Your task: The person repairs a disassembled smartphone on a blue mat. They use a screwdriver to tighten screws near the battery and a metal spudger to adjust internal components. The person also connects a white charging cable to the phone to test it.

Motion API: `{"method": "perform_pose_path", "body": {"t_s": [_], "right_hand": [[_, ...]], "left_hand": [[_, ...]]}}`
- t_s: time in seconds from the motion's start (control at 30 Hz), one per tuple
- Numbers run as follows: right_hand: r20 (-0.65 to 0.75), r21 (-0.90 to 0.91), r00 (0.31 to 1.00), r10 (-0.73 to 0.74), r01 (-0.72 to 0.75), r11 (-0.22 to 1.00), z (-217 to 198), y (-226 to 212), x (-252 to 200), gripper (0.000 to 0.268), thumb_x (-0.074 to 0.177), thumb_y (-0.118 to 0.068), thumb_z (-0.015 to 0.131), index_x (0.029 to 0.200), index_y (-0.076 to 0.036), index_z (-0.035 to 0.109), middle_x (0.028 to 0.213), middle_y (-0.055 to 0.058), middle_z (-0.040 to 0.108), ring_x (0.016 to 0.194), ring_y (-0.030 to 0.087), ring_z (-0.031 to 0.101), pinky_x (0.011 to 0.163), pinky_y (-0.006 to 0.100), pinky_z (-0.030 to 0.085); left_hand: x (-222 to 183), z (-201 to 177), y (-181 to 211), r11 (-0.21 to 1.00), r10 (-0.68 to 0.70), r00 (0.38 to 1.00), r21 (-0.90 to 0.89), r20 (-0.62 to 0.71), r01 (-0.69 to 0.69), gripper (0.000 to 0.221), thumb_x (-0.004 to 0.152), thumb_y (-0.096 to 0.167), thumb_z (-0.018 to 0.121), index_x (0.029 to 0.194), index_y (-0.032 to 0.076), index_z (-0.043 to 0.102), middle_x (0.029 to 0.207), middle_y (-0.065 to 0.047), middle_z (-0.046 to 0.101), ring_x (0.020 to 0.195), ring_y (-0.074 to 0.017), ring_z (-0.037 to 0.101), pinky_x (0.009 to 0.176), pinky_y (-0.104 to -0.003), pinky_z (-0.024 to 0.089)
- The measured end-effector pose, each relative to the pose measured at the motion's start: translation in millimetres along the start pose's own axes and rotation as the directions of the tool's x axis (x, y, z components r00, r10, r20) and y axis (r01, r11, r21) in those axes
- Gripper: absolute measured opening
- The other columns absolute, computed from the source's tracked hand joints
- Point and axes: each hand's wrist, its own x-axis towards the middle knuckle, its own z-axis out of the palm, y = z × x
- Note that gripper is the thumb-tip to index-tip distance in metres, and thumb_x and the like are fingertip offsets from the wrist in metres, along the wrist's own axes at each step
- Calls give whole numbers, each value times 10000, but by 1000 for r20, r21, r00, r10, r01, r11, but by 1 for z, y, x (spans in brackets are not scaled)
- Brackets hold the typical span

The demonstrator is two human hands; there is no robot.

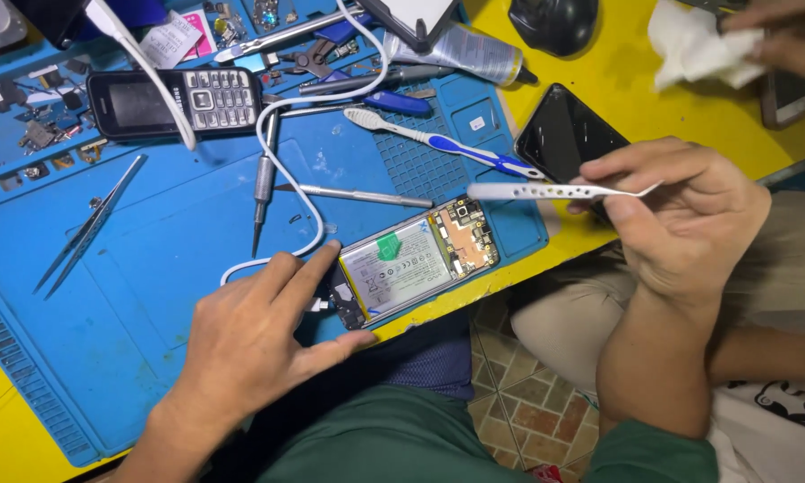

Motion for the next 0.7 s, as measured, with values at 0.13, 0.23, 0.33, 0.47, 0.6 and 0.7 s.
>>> {"method": "perform_pose_path", "body": {"t_s": [0.13, 0.23, 0.33, 0.47, 0.6, 0.7], "right_hand": [[-44, 214, 996, 80, -69, 974, -2, 5, -2, 219, 899, -77, 733, 959, -39, 526, 993, 277, 661, 828, 310, 717, 629, 335, 641], [-3, 250, 999, 54, -51, 967, -7, 9, -3, 183, 870, -27, 733, 951, -68, 575, 891, 149, 666, 798, 272, 737, 744, 312, 615], [39, 412, 996, 80, -89, 907, -6, 4, 1, 182, 883, -139, 761, 992, -93, 622, 871, 91, 651, 794, 209, 679, 746, 310, 663], [304, 245, 946, 110, -189, 951, -2, -8, -3, 90, 938, -94, 706, 1013, -48, 690, 926, 82, 669, 761, 180, 692, 686, 256, 637], [593, -232, 793, 143, -2, 973, 35, -38, 7, 299, 818, -99, 839, 1105, -69, 761, 853, 46, 688, 776, 129, 648, 728, 245, 512], [677, -407, 734, 45, 323, 854, 46, -25, -5, 424, 907, -273, 813, 1288, -137, 686, 873, 37, 576, 690, 191, 568, 649, 345, 439]], "left_hand": [[16, -15, 0, 989, -67, 996, -131, 61, 75, 801, 787, 718, 729, 1386, 194, 640, 941, -15, 602, 704, -296, 677, 500, -485, 501], [36, -17, -5, 1000, 25, 997, -14, -76, -26, 341, 1003, 424, 691, 1254, 193, 691, 878, -32, 548, 562, -289, 602, 391, -440, 430], [57, -9, -8, 997, 40, 995, 69, -93, -33, 346, 1051, 338, 661, 1366, 196, 648, 894, -48, 550, 508, -299, 588, 323, -455, 404], [74, 2, -9, 986, 45, 993, 165, -109, -27, 210, 1034, 347, 684, 1206, 228, 665, 887, -25, 578, 598, -276, 641, 338, -453, 434], [85, 10, -12, 969, 113, 978, 236, -175, -70, 183, 1032, 237, 701, 895, 182, 590, 809, -14, 508, 528, -244, 558, 362, -427, 373], [91, 12, -14, 946, 151, 956, 318, -251, -66, 150, 960, 120, 680, 906, 207, 570, 794, -3, 474, 557, -210, 522, 418, -369, 358]]}}
